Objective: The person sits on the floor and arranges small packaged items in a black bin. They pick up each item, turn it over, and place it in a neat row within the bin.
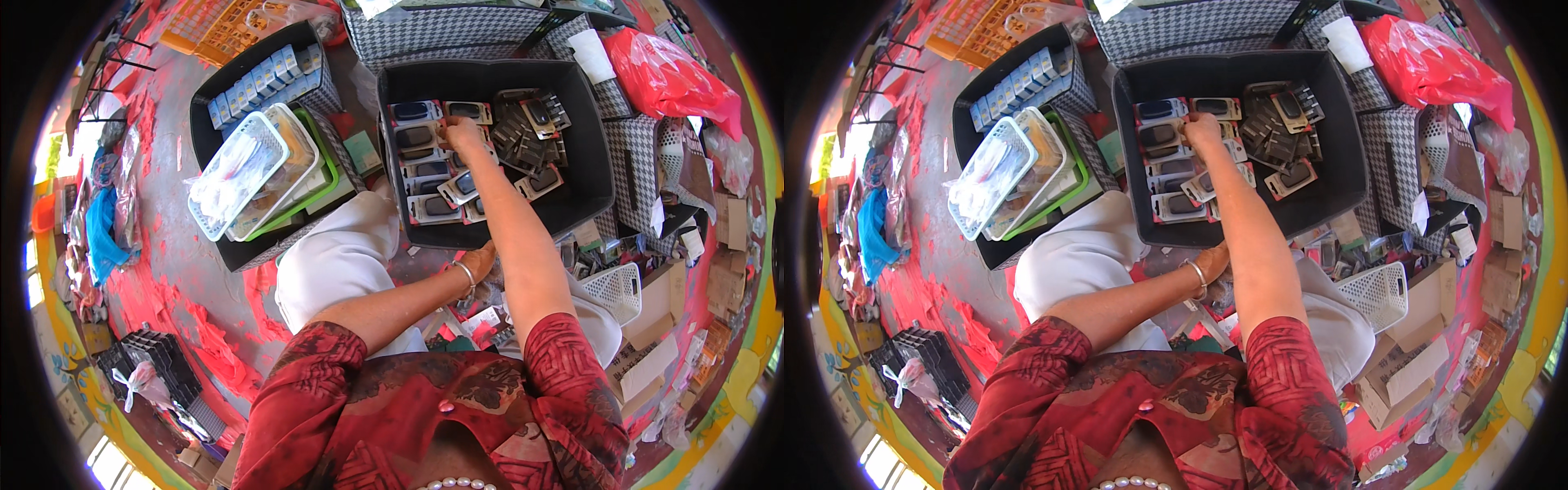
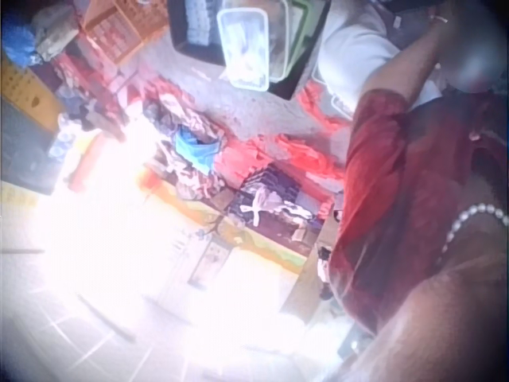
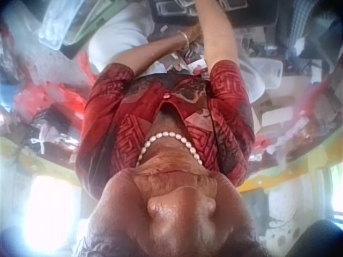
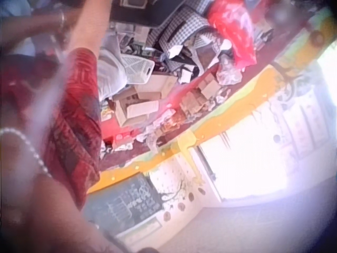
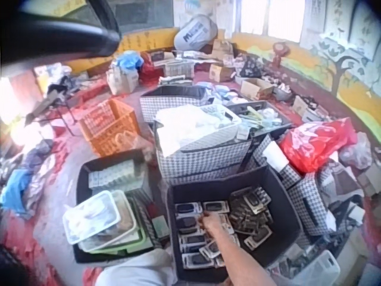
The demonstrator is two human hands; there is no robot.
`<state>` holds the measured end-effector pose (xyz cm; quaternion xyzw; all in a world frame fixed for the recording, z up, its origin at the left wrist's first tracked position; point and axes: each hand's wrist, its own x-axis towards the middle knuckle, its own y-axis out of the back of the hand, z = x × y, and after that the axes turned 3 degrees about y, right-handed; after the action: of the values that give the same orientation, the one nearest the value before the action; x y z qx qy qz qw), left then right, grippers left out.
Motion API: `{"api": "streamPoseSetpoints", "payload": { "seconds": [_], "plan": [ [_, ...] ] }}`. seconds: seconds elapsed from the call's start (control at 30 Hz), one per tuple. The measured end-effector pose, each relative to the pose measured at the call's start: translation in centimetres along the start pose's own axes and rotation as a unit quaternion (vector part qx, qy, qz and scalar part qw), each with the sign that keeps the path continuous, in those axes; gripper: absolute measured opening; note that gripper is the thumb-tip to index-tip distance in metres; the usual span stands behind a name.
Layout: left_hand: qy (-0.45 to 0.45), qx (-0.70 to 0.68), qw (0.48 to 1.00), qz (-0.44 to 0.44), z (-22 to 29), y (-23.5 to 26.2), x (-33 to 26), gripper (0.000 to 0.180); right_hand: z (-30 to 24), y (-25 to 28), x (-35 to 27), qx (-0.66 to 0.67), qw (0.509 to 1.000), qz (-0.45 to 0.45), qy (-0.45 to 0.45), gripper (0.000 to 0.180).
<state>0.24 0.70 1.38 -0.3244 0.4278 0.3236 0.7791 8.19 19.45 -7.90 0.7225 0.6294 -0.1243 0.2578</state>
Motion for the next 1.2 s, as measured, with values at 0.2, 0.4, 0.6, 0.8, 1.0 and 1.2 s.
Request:
{"api": "streamPoseSetpoints", "payload": {
  "seconds": [0.2,0.4,0.6,0.8,1.0,1.2],
  "plan": [
    [0.041,-0.012,0.996,0.083,0.7,0.0,-0.7,0.069,-1.8,6.7,-3.2,-0.205,0.979,-0.009,-0.001,0.043],
    [0.032,-0.039,0.997,0.063,-0.5,-0.2,1.3,0.063,-1.5,7.2,-8.5,-0.513,0.854,-0.059,-0.065,0.066],
    [0.037,-0.004,0.995,0.087,-0.6,-0.2,1.6,0.059,-0.3,6.6,-7.8,-0.446,0.884,-0.087,-0.107,0.064],
    [0.017,-0.019,0.997,0.069,-1.1,-0.1,2.2,0.056,0.6,9.5,-7.7,-0.154,0.971,-0.112,-0.142,0.024],
    [0.016,-0.026,0.997,0.066,-1.9,-0.1,3.7,0.054,0.1,11.8,-9.1,0.043,0.989,-0.106,-0.095,0.018],
    [0.007,-0.014,0.996,0.088,-1.0,-0.2,1.8,0.059,-4.9,13.3,-10.6,-0.014,0.993,-0.046,0.107,0.021]
  ]
}}
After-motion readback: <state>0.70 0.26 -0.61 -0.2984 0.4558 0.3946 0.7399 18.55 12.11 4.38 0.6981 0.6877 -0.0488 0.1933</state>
